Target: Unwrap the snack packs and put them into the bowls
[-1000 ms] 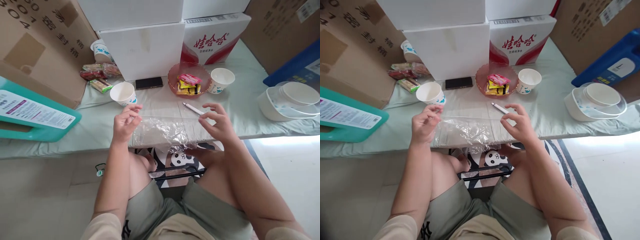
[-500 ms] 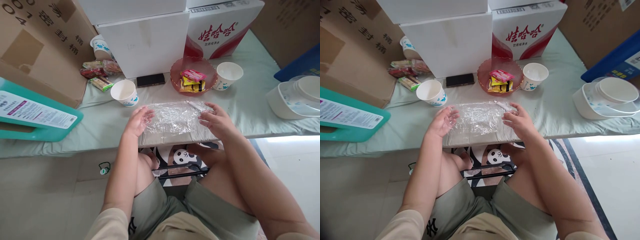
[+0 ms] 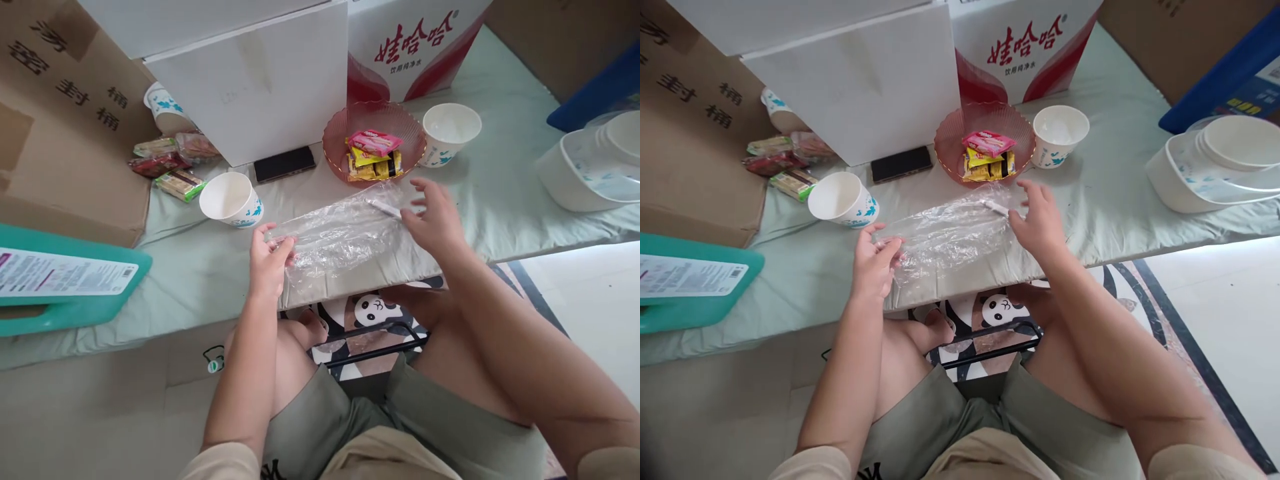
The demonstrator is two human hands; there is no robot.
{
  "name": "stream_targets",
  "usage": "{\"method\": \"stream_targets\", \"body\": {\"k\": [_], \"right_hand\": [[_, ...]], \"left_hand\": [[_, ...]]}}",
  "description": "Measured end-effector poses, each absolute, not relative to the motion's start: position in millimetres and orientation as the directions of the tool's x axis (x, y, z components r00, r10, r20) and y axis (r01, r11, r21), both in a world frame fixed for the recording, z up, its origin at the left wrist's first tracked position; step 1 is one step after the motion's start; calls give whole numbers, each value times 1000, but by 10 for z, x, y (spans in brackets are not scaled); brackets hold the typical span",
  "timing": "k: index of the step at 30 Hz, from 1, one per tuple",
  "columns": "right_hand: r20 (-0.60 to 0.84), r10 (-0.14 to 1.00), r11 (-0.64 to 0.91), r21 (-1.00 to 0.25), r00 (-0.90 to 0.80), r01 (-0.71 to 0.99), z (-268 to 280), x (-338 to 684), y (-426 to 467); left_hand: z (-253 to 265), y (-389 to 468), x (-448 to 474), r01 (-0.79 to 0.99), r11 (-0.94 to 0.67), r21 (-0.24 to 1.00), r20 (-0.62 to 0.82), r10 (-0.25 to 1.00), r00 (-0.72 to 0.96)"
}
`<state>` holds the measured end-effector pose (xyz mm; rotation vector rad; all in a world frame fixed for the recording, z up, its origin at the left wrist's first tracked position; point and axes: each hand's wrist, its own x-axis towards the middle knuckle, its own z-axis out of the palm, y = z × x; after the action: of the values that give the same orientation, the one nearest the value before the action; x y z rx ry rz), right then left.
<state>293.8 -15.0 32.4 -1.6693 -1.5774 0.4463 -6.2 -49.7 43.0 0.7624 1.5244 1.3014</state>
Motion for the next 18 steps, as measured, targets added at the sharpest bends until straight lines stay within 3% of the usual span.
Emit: {"method": "stream_targets", "body": {"k": [2, 4, 7, 9, 12, 18], "right_hand": [[429, 900, 237, -628, 76, 741, 359, 2857, -192], [506, 854, 425, -550, -118, 719, 395, 2732, -301], [458, 746, 663, -450, -483, 598, 360, 2499, -544], [372, 677, 735, -394, -635, 552, 271, 2353, -702], [314, 655, 753, -350, -687, 558, 126, 2218, -852], [393, 647, 763, -318, -654, 563, 106, 2284, -896]], "left_hand": [[429, -542, -47, -154, 199, 968, -246, 875, -416], [431, -600, -3, -221, 183, 958, -269, 838, -475], [439, -774, 155, -377, 184, 908, -376, 753, -540], [442, -968, 323, -478, 168, 862, -443, 707, -550], [440, -1324, 605, -615, 116, 780, -530, 644, -552], [472, -1803, 855, -792, 76, 606, -679, 569, -464]]}}
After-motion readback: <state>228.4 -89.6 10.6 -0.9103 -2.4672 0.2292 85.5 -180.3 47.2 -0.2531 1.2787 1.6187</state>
